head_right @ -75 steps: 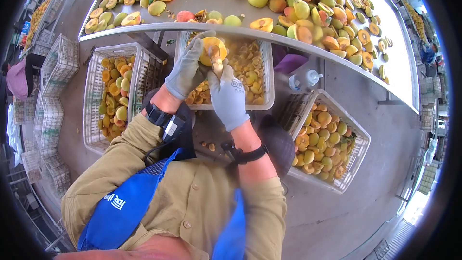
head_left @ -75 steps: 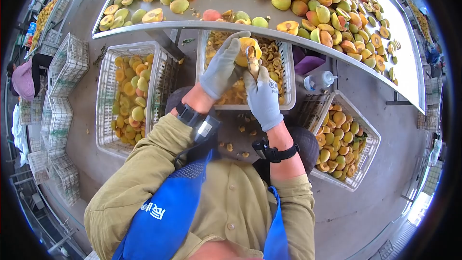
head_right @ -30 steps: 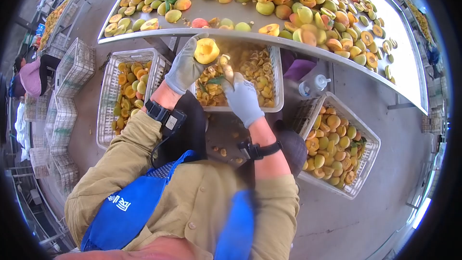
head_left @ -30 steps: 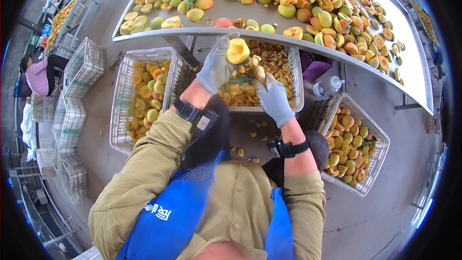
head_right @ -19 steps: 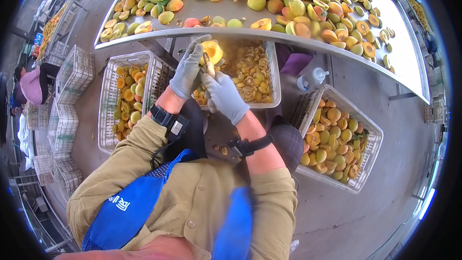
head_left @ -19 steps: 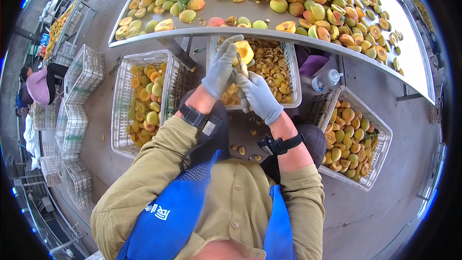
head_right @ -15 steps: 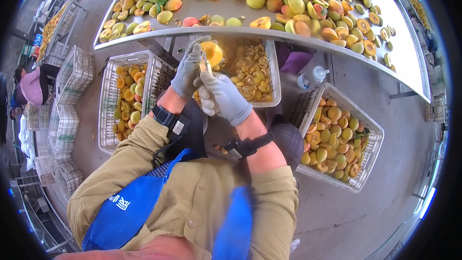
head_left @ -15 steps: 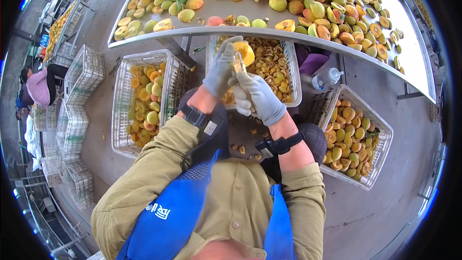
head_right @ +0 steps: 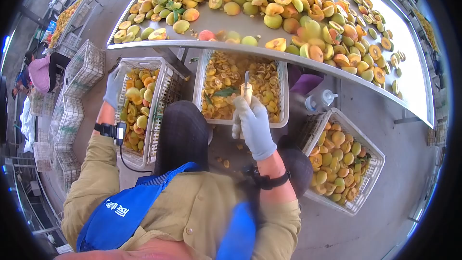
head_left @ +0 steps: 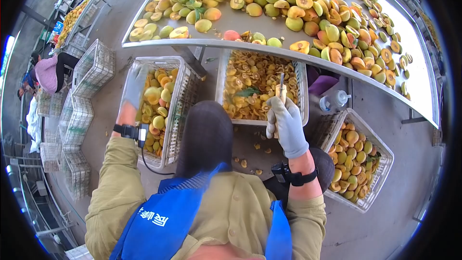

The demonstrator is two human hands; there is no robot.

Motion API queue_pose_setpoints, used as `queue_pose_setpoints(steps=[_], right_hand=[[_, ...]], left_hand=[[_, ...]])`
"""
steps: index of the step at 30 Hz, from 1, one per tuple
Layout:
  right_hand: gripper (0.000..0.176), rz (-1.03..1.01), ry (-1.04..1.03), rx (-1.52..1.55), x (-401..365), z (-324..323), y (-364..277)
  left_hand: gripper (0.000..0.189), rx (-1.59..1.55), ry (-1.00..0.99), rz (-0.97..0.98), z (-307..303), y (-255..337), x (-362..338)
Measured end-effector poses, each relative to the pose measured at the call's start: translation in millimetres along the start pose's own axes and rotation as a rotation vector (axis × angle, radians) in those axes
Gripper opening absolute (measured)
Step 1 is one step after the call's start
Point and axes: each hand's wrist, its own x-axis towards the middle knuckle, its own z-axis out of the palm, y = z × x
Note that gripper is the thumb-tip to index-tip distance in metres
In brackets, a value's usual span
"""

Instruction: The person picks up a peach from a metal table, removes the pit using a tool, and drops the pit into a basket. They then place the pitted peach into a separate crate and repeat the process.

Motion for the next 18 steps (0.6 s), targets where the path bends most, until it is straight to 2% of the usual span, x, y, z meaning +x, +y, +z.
queue_pose_setpoints(steps=[2,4,7,9,14,15,17,18], right_hand=[[0.027,0.003,-0.018,-0.008,1,6,-5],[0.028,-0.002,-0.006,-0.021,3,10,-8],[0.026,0.022,0.04,-0.062,6,8,-9],[0.024,0.044,0.043,-0.067,10,0,-6],[0.018,-0.063,0.054,-0.002,19,-14,4],[0.019,-0.05,0.054,0.032,17,-13,0],[0.023,0.003,0.014,-0.023,14,-17,-3],[0.024,-0.013,0.001,-0.044,13,-18,-4]], left_hand=[[0.026,0.211,0.011,0.261,18,40,33],[0.036,0.156,-0.122,0.443,64,58,85],[0.037,0.289,-0.388,0.425,164,128,131],[0.047,0.462,-0.405,0.858,231,129,174],[0.057,0.968,-0.624,0.619,311,121,215],[0.058,0.919,-0.622,0.582,317,111,220],[0.055,0.876,-0.758,0.516,300,137,209],[0.057,0.901,-0.754,0.466,294,141,203]])
